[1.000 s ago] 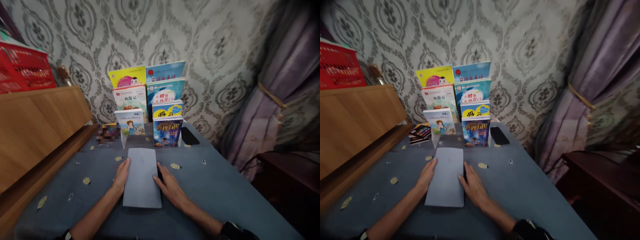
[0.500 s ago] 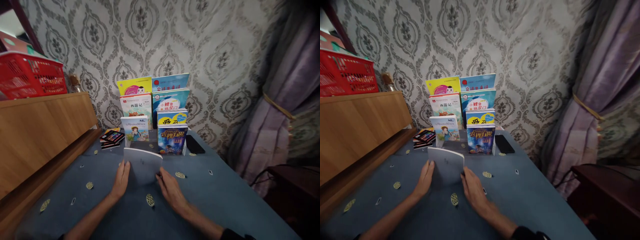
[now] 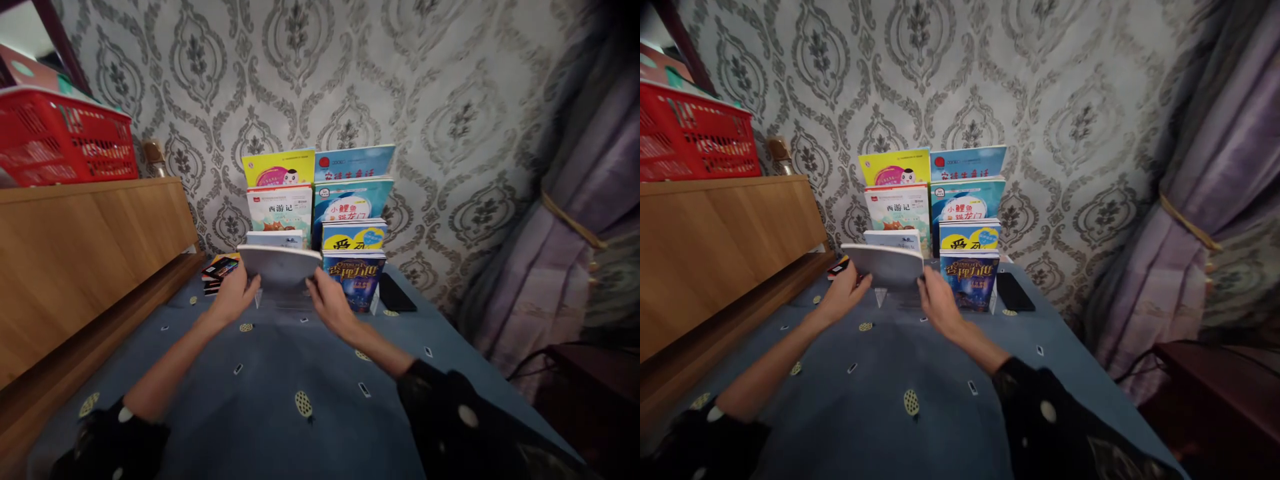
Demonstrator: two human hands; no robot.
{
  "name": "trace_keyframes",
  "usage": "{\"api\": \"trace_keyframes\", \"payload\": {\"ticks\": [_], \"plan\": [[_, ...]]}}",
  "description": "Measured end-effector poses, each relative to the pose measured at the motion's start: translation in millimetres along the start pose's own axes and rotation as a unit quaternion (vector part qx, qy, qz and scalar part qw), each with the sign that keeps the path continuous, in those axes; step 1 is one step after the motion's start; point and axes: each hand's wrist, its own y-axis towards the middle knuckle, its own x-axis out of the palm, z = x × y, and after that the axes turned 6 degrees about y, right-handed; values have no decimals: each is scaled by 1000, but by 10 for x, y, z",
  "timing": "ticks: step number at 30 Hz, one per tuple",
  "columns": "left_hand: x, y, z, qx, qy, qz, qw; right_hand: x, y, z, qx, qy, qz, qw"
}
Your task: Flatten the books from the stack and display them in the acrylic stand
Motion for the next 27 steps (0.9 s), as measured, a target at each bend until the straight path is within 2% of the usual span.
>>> {"api": "trace_keyframes", "payload": {"ticks": [3,7,15,21,27], "plan": [[-25,417,-55,9,1,56,998,-31,490,46,-29,-42,32,998],[80,692,-215,-13,-27,52,998,46,789,156,-28,-81,29,996],[428,729,-521,-46,-32,17,998,239,865,342,35,-130,-31,990],[557,730,-609,-61,-6,30,998,333,840,373,92,-151,-22,984],[634,700,-596,-54,16,46,997,438,708,358,88,-143,3,986]]}}
